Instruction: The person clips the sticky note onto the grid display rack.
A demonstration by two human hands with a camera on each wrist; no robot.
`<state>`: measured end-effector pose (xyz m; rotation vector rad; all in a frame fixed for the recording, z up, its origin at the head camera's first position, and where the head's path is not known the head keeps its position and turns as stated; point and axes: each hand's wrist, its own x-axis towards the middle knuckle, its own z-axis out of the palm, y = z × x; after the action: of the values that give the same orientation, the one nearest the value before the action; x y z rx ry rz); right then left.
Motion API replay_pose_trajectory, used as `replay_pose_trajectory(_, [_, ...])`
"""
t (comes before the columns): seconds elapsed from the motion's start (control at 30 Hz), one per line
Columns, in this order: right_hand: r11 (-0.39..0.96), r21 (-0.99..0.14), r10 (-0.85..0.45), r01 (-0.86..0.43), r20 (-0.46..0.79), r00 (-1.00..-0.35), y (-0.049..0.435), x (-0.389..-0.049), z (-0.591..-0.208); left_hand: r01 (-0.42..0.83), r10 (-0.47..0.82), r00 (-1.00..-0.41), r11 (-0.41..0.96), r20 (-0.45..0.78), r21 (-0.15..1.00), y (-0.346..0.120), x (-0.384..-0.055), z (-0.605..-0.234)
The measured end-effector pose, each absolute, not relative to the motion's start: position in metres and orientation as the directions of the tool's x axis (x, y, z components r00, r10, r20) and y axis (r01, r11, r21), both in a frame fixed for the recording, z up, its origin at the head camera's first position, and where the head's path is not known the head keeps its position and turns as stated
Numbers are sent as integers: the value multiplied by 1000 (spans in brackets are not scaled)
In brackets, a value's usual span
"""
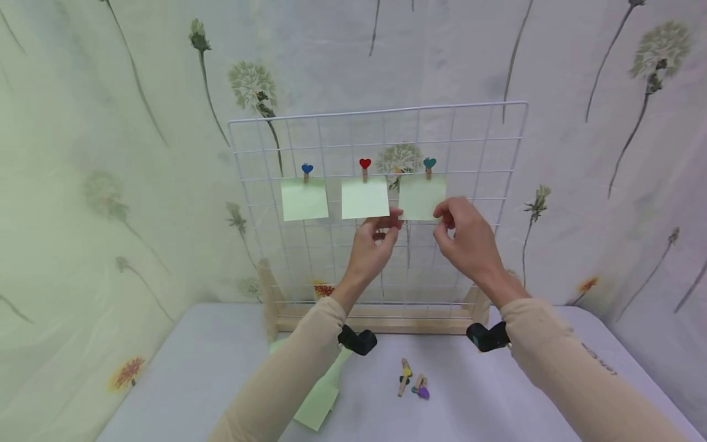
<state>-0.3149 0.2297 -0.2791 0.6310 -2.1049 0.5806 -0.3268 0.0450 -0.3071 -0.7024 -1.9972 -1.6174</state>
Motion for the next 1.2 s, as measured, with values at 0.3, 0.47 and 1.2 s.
replay_pose_trajectory(0.3, [763,-170,-237,-624,824,-514,228,-313,-286,644,101,-763,205,638,737,38,-326,-311])
replay_pose_trajectory(0.47, [754,-170,-242,-635,826,-509,226,-312,-290,634,100,-771,214,629,743,35,-326,-313])
replay_pose_trajectory(1.2, [744,-214,-249,-633,790,-560,228,-306,-317,564,126,-825,251,551,787,1,-328,-350])
